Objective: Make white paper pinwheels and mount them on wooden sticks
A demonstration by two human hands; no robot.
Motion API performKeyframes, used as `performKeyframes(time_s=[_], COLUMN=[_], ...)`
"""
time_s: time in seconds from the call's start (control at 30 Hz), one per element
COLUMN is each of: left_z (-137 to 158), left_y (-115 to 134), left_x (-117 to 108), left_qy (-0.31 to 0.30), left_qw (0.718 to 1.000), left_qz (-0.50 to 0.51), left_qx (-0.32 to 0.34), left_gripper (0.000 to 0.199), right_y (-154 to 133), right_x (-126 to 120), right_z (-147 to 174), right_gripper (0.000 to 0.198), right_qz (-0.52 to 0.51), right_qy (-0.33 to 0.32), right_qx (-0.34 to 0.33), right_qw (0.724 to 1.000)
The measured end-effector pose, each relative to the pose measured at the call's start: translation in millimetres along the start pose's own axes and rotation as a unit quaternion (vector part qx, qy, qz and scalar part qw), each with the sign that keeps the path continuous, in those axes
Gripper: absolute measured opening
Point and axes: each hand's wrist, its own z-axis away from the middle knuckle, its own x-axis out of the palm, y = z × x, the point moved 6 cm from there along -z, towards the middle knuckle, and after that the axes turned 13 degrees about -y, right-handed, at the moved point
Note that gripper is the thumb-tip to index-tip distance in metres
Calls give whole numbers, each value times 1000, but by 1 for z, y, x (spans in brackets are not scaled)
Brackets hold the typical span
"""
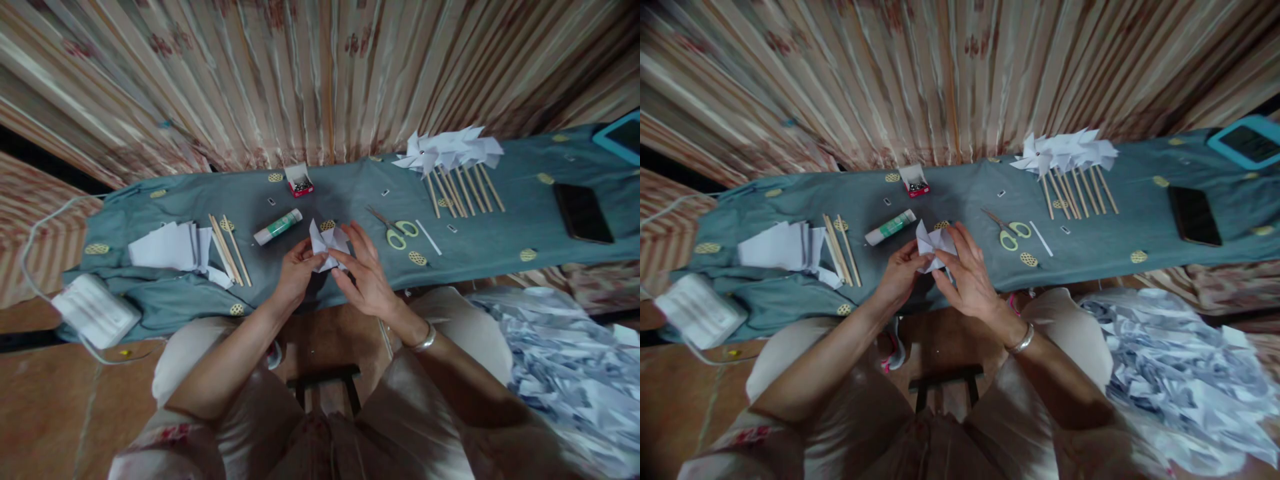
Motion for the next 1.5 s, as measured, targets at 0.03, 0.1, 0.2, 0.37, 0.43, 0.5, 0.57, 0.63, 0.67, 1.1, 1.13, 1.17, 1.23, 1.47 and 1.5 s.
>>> performKeyframes(time_s=[0.03, 0.1, 0.2, 0.37, 0.43, 0.5, 0.57, 0.63, 0.67, 1.1, 1.13, 1.17, 1.23, 1.47, 1.5], left_z=[0, 0, -1, -2, -3, -4, -4, -5, -5, -8, -8, -8, -7, -6, -5], left_y=[1, 2, 3, 4, 5, 7, 9, 11, 13, 23, 24, 25, 26, 30, 31], left_x=[0, 0, 1, 1, 1, 1, 0, 0, 0, 5, 5, 5, 5, 6, 7], left_qy=[0, 2, 3, 2, 2, 9, 20, 26, 27, 16, 16, 16, 16, 21, 21], left_qw=[1000, 1000, 1000, 1000, 1000, 1000, 999, 998, 998, 982, 981, 980, 979, 977, 977], left_qz=[0, 0, 0, 7, -2, -15, -30, -45, -52, -177, -184, -189, -192, -201, -201], left_qx=[4, 10, 12, 17, 20, 24, 28, 34, 37, 64, 66, 68, 68, 63, 64], left_gripper=[46, 43, 42, 43, 42, 39, 36, 37, 38, 43, 43, 43, 43, 42, 41], right_y=[0, -1, -2, -4, -6, -4, 6, 23, 35, 54, 53, 53, 54, 57, 57], right_x=[-1, -2, -3, -5, -11, -19, -27, -29, -27, 14, 13, 13, 13, 15, 15], right_z=[0, 0, -1, -2, -2, -2, -3, -4, -5, -22, -23, -24, -26, -27, -27], right_gripper=[37, 36, 35, 35, 37, 42, 51, 60, 64, 99, 97, 94, 89, 91, 90], right_qz=[-4, -11, -11, -8, -12, -18, -37, -91, -142, -568, -568, -567, -559, -525, -518], right_qy=[2, 5, 7, 10, 18, 38, 69, 101, 115, 80, 85, 89, 89, 73, 75], right_qx=[0, 0, -4, -13, -17, -12, 18, 73, 105, 271, 270, 268, 264, 259, 260], right_qw=[1000, 1000, 1000, 1000, 1000, 999, 997, 988, 978, 773, 773, 774, 781, 807, 812])
